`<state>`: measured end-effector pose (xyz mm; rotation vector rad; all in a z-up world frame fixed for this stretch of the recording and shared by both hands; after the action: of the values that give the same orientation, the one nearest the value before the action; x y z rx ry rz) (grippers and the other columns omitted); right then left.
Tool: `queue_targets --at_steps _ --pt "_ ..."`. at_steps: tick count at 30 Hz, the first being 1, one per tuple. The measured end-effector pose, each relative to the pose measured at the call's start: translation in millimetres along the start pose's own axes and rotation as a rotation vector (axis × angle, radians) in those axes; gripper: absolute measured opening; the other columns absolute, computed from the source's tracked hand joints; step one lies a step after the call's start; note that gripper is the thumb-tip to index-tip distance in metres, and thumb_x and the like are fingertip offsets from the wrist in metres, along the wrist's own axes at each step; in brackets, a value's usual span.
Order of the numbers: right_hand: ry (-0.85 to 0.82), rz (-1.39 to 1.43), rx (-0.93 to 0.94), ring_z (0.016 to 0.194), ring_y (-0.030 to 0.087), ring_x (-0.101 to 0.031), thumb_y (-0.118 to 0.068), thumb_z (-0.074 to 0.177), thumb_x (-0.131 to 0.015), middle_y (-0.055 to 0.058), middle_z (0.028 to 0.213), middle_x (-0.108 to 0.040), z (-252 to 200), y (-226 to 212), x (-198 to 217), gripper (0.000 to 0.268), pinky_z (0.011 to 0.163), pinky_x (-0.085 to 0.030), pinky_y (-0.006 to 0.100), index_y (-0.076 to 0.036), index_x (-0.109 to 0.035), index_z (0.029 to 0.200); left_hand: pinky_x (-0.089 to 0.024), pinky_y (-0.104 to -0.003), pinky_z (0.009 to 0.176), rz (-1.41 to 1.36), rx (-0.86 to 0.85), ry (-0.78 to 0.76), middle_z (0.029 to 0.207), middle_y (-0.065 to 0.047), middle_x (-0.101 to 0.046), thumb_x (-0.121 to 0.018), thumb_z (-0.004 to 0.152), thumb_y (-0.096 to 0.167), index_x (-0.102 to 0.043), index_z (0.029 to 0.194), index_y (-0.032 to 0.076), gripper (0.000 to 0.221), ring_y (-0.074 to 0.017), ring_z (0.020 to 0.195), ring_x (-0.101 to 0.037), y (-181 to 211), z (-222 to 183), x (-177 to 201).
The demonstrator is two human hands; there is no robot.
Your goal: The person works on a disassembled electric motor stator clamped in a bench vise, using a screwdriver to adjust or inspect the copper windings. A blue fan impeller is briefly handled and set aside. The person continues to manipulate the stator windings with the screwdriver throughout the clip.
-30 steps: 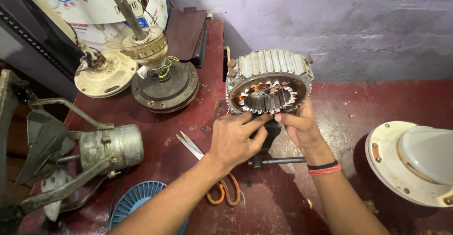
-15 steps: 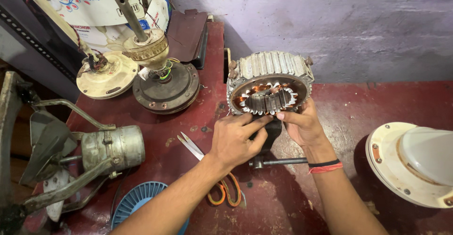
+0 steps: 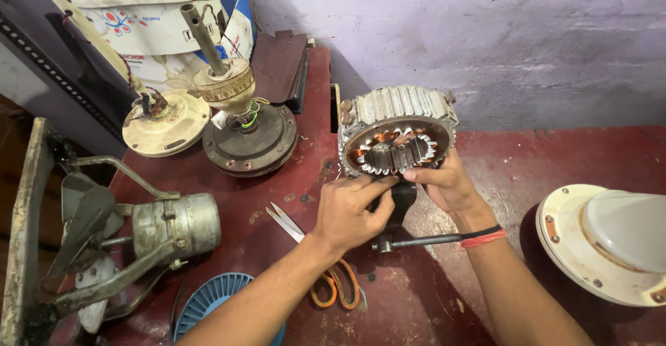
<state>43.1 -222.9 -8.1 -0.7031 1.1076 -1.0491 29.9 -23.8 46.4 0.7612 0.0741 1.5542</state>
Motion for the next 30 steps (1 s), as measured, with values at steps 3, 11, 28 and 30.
queue_targets --at_steps 3,11,28,30 --pt "-0.011 -0.079 0.003 0.114 0.019 -0.065 0.010 0.074 -0.080 0.009 0.121 -0.068 0.8 2.5 4.2 0.060 0.102 -0.053 0.035 0.001 -0.060 0.129 -0.053 -0.034 0.057 0.006 0.015 -0.011 0.071 -0.006 -0.068 -0.072 0.084 0.011 -0.080 0.098 0.009 0.016 -0.0209 0.058 -0.067 -3.1 -0.1 -2.7" --pt "-0.019 -0.132 -0.041 0.113 0.018 -0.065 0.006 0.071 -0.083 0.008 0.122 -0.066 5.2 3.1 8.3 0.068 0.100 -0.054 0.037 -0.001 -0.056 0.134 -0.054 -0.035 0.057 0.023 0.021 -0.022 0.069 -0.006 -0.068 -0.072 0.084 0.011 -0.080 0.096 0.008 0.015 -0.0217 0.058 -0.067 -2.8 2.0 -1.1" --pt "0.550 -0.784 -0.029 0.090 0.013 -0.071 -0.007 0.080 -0.081 0.009 0.096 -0.076 -114.5 -36.0 -10.9 0.054 0.079 -0.056 0.026 0.000 -0.057 0.127 -0.046 -0.048 0.105 0.019 -0.223 -0.190 0.135 -0.008 -0.067 -0.066 0.082 0.008 -0.067 0.132 0.007 0.049 -0.0307 0.124 -0.060 39.2 1.2 3.7" --pt "0.567 -0.844 -0.074 0.085 0.012 -0.071 -0.007 0.078 -0.082 0.007 0.091 -0.078 -126.7 -39.0 -17.5 0.052 0.076 -0.055 0.024 -0.001 -0.059 0.125 -0.041 -0.051 0.113 0.012 -0.246 -0.278 0.145 -0.010 -0.061 -0.064 0.081 0.006 -0.062 0.140 0.006 0.059 -0.0312 0.135 -0.054 42.3 -0.5 -3.2"
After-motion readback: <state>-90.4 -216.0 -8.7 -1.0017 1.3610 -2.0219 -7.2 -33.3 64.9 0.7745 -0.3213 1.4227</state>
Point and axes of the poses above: each hand's wrist, its own z-axis towards the middle knuckle, its own x-axis out of the back of the hand, y = z × x, the point moved 6 cm from there along z, towards the middle knuckle
